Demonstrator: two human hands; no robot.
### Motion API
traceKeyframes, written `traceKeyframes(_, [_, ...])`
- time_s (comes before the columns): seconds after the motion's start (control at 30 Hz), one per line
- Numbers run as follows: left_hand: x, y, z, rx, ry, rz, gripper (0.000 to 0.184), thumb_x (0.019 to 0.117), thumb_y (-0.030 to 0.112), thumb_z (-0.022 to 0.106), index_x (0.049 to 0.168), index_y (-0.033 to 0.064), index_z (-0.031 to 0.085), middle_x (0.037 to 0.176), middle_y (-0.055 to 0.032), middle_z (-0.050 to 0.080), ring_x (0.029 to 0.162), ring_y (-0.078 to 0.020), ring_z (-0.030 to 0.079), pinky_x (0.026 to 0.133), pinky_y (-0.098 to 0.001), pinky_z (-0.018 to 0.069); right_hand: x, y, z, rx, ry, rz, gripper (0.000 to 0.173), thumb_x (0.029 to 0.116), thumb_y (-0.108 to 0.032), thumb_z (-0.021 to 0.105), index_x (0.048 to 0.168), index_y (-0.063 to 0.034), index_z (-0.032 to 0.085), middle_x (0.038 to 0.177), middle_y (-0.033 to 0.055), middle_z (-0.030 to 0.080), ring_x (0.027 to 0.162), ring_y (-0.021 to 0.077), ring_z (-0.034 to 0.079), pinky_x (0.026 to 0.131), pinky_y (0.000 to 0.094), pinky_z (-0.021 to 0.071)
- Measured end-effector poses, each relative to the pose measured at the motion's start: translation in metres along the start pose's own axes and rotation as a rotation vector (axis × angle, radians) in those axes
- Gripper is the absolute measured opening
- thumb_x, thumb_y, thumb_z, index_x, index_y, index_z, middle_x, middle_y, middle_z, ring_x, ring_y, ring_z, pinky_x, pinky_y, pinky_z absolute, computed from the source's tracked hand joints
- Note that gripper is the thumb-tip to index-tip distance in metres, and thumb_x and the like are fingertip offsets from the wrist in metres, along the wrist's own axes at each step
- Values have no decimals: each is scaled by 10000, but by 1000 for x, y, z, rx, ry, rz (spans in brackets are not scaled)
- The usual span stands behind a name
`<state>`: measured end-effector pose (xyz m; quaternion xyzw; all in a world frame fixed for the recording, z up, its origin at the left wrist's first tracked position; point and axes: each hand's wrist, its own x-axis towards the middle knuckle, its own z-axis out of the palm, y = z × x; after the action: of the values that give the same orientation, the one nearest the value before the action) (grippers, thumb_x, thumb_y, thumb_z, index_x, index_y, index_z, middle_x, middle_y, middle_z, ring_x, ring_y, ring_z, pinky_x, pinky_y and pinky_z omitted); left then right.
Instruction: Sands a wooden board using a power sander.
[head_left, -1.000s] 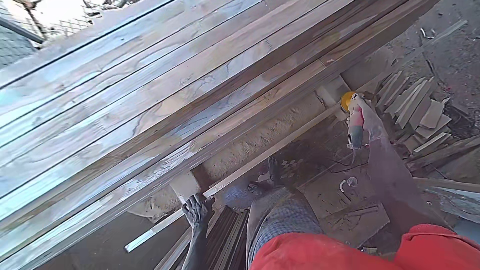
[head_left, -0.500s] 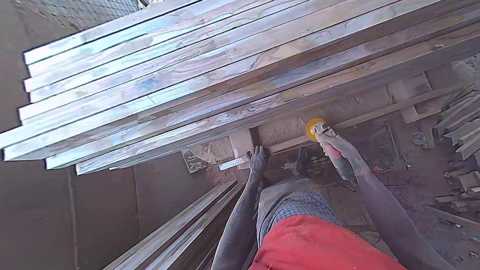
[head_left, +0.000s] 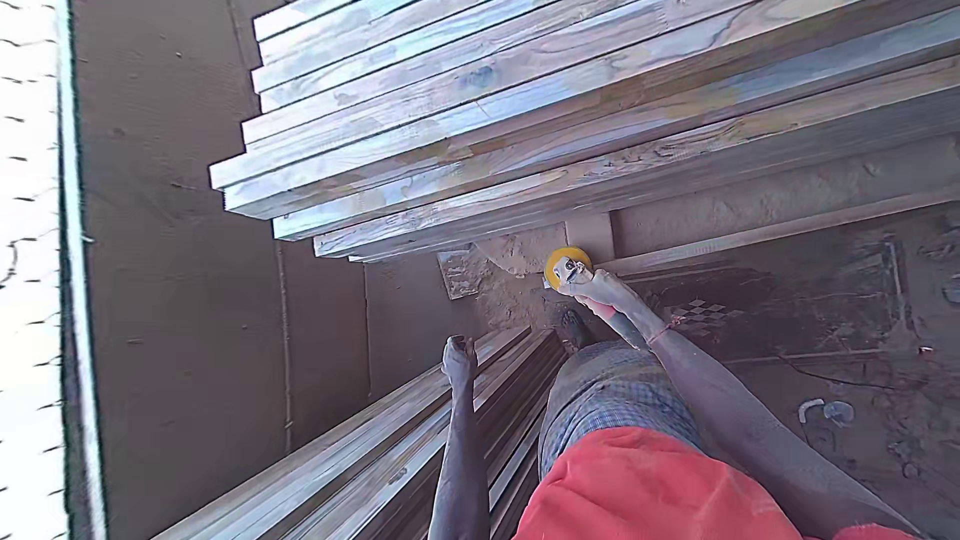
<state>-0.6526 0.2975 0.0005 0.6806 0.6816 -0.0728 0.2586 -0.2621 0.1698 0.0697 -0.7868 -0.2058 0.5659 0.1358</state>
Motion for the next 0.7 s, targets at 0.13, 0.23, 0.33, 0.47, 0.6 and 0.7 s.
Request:
traceKeyframes(0.13, [-11, 28, 33, -208, -107, 59, 359, 1061, 243, 561, 1325, 2, 602, 1141, -198, 724, 1062, -317, 707, 996, -521, 527, 3, -28, 25, -38, 25, -28, 846, 659, -846, 726, 1018, -80, 718, 949, 120, 718, 871, 271, 699, 807, 544, 559])
traceKeyframes(0.23, [-6, 71, 55, -468, -198, 95, 342, 1083, 205, 497, 1331, -14, 583, 1131, -192, 713, 982, -269, 723, 906, -458, 585, 0, -10, 17, 50, 46, 4, 844, 671, -846, 717, 1038, -86, 703, 911, 102, 710, 795, 240, 694, 764, 500, 575])
traceKeyframes(0.33, [3, 127, 67, -731, -340, 79, 358, 1101, 237, 471, 1368, 9, 542, 1153, -175, 695, 970, -244, 714, 799, -419, 602, -12, 31, -11, 233, 98, 41, 755, 704, -776, 760, 1021, -93, 700, 807, 69, 688, 660, 183, 662, 658, 414, 582])
traceKeyframes(0.47, [15, 184, 81, -922, -507, 121, 462, 1097, 311, 495, 1497, 80, 472, 1325, -210, 642, 1110, -313, 696, 867, -481, 606, -33, 96, -61, 525, 209, 72, 648, 754, -699, 780, 1066, -137, 699, 783, 37, 686, 635, 156, 665, 599, 353, 588])
traceKeyframes(0.6, [10, 202, 102, -935, -463, 134, 392, 1105, 332, 470, 1363, 62, 588, 1178, -173, 710, 990, -275, 732, 782, -455, 625, -59, 150, -121, 740, 345, 95, 624, 816, -686, 733, 1126, -148, 682, 826, 48, 679, 683, 180, 672, 627, 374, 594])
traceKeyframes(0.7, [3, 204, 105, -932, -448, 105, 421, 1107, 373, 454, 1402, 93, 565, 1218, -162, 692, 1015, -276, 721, 814, -477, 616, -82, 190, -175, 877, 452, 132, 590, 871, -664, 692, 1137, -137, 681, 831, 54, 676, 676, 183, 670, 620, 378, 597])
